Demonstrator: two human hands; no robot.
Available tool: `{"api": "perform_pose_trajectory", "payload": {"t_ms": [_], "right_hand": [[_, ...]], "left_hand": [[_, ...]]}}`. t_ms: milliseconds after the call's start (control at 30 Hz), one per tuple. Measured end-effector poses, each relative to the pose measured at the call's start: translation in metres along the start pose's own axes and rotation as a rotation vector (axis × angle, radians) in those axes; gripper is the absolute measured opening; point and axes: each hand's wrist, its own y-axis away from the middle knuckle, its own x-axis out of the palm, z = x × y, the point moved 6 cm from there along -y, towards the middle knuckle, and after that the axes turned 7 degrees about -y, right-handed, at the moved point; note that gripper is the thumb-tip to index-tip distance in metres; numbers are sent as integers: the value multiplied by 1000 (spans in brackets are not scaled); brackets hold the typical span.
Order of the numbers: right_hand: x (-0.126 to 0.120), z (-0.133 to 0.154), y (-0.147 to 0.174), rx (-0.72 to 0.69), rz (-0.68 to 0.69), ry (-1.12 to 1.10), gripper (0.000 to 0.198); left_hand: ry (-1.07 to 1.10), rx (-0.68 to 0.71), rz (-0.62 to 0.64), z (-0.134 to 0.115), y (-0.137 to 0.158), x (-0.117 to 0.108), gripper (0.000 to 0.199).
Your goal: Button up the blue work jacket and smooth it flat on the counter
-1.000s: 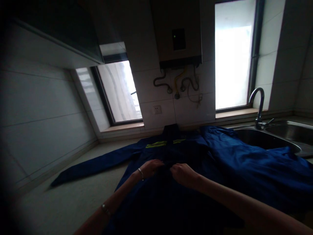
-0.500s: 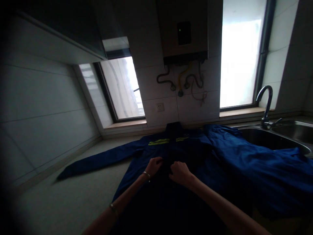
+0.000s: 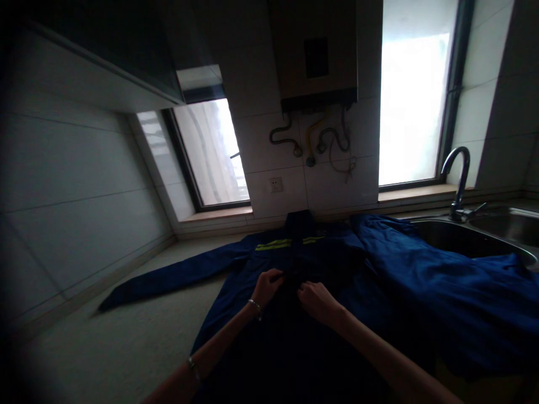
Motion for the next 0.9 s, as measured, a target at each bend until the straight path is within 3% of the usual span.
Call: {"api": "perform_pose_trajectory", "payload": {"t_ms": [233,433,900], "right_hand": [[-40,9,12,-75,-302,-68,16],[-49,-10,28,-144,-512,-187,19],[-50,-16,35,-141,-565,-294,21]], "left_hand": [[68,73,49,-40,9,-5,19],[151,154,114,-67,19,-4,20],[93,260,198,-88,26,-15,20]]}}
